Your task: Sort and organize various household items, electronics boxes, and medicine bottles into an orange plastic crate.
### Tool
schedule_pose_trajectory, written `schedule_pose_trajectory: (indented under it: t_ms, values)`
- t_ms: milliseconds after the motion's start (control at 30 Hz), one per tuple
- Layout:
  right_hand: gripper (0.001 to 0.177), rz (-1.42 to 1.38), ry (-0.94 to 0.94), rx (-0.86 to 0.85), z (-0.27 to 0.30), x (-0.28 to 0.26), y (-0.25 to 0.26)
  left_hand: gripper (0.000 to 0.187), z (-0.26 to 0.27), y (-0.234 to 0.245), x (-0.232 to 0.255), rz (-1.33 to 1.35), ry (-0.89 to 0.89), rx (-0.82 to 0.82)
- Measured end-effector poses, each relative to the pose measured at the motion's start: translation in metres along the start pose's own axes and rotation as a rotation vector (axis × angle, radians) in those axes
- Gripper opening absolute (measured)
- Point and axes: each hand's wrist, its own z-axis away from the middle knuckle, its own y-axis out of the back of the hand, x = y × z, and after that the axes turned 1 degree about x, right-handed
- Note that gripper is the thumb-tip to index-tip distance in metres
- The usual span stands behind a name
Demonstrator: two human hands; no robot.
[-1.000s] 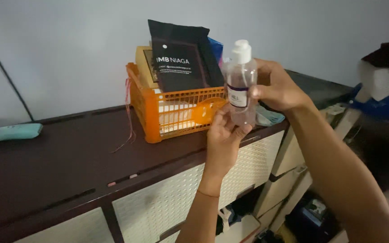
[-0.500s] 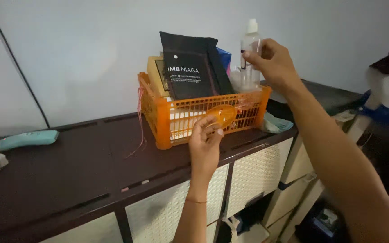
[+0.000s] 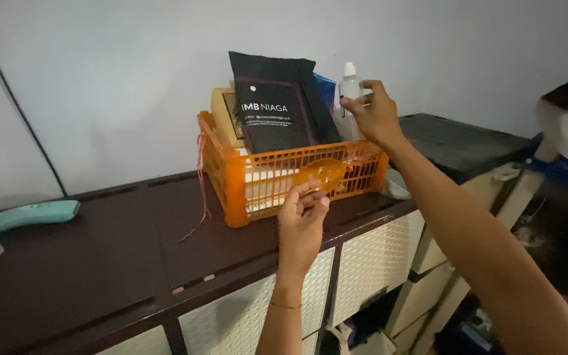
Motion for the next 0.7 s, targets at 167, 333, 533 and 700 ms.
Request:
schedule_pose_trajectory:
  t_ms: [167, 333, 533, 700]
  values:
    - [0.068, 0.093, 0.035, -0.096, 0.016, -0.019, 0.000, 0.033, 0.000, -0.002, 0.004, -0.045, 0.030, -0.001]
    - [0.065, 0.316, 0.099, -0.339, 0.003, 0.012, -0.011, 0.034, -0.001, -0.005, 0.003, -0.052, 0.071, 0.012]
    - [0.075, 0.482, 0.023, -0.564, 0.006, 0.001, 0.001, 0.032, 0.002, -0.010, 0.011, -0.124, 0.086, 0.020]
    - [0.082, -0.282, -0.041, -0.421, 0.008, 0.038, 0.045, 0.033, 0.003, -0.013, 0.000, -0.227, 0.105, 0.049]
